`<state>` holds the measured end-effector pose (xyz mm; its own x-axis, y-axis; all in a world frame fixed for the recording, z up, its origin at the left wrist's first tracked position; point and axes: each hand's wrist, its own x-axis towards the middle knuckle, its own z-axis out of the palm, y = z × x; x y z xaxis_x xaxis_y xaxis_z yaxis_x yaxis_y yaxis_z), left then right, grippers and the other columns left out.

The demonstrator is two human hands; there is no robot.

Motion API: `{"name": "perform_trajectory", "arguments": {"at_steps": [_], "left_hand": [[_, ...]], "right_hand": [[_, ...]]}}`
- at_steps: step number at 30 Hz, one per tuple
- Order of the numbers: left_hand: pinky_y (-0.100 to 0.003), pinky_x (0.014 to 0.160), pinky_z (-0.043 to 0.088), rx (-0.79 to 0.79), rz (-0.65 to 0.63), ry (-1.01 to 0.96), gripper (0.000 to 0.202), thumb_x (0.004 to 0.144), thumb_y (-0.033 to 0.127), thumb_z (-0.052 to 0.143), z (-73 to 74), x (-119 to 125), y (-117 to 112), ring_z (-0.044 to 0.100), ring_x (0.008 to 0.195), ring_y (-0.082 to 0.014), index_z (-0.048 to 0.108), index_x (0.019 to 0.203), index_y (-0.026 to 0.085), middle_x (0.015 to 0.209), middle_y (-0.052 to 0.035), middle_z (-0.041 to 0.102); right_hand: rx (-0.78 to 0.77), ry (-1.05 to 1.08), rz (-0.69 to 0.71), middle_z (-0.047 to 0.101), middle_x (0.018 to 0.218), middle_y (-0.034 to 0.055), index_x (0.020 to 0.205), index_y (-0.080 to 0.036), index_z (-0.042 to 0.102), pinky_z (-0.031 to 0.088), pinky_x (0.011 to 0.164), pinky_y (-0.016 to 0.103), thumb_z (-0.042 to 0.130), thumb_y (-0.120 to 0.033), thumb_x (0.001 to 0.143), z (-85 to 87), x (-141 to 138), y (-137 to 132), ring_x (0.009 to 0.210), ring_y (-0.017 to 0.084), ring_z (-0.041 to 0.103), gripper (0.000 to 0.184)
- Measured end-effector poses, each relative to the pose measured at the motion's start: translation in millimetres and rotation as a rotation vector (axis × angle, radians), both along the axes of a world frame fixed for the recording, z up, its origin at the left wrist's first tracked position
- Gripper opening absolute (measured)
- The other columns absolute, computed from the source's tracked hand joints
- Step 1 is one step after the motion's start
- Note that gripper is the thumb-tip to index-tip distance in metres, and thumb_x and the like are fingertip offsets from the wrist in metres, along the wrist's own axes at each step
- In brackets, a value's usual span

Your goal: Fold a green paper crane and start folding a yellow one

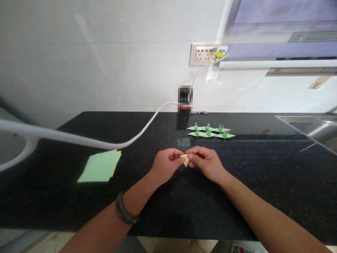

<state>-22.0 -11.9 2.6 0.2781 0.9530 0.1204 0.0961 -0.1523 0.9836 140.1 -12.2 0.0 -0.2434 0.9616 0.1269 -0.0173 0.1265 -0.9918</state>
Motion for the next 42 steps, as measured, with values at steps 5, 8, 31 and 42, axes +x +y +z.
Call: {"name": "perform_trajectory", "arguments": {"at_steps": [5, 8, 31, 42], "left_hand": [[-0.026, 0.06, 0.046, 0.014, 0.035, 0.031, 0.023, 0.068, 0.034, 0.06, -2.2, -1.5, 0.6, 0.059, 0.064, -0.0149, 0.059, 0.076, 0.012, 0.071, -0.0059, 0.064], [-0.026, 0.059, 0.046, 0.037, 0.051, 0.095, 0.024, 0.069, 0.036, 0.058, -1.6, -2.4, 0.8, 0.059, 0.064, -0.0151, 0.06, 0.074, 0.012, 0.07, -0.0059, 0.064], [-0.022, 0.057, 0.041, 0.046, -0.016, 0.025, 0.019, 0.072, 0.03, 0.055, 3.8, -2.0, -0.6, 0.052, 0.059, -0.0099, 0.058, 0.072, 0.012, 0.064, -0.0014, 0.058], [-0.023, 0.06, 0.04, -0.001, -0.127, 0.089, 0.029, 0.075, 0.039, 0.05, 2.4, 0.0, -3.3, 0.053, 0.062, -0.0118, 0.061, 0.07, 0.013, 0.067, -0.0025, 0.061]], "right_hand": [[0.063, -0.017, -0.026, 0.058, 0.063, 0.0005, 0.082, -0.014, 0.062, 0.044, 0.052, 0.023, 0.061, -0.027, 0.071, 0.0, -0.5, -1.4, 0.053, 0.009, 0.052, 0.017], [0.089, -0.035, -0.02, 0.058, 0.064, 0.0006, 0.082, -0.015, 0.062, 0.043, 0.052, 0.023, 0.06, -0.027, 0.072, -0.6, -0.6, -2.4, 0.054, 0.009, 0.051, 0.016], [0.109, -0.159, -0.019, 0.056, 0.06, 0.0009, 0.071, -0.014, 0.058, 0.041, 0.049, 0.022, 0.054, -0.032, 0.075, 4.1, -2.6, -7.8, 0.049, 0.009, 0.048, 0.018], [0.072, -0.056, -0.006, 0.058, 0.062, 0.0015, 0.068, -0.015, 0.058, 0.042, 0.049, 0.022, 0.055, -0.033, 0.075, 4.3, -5.8, -6.8, 0.054, 0.01, 0.052, 0.019]]}}
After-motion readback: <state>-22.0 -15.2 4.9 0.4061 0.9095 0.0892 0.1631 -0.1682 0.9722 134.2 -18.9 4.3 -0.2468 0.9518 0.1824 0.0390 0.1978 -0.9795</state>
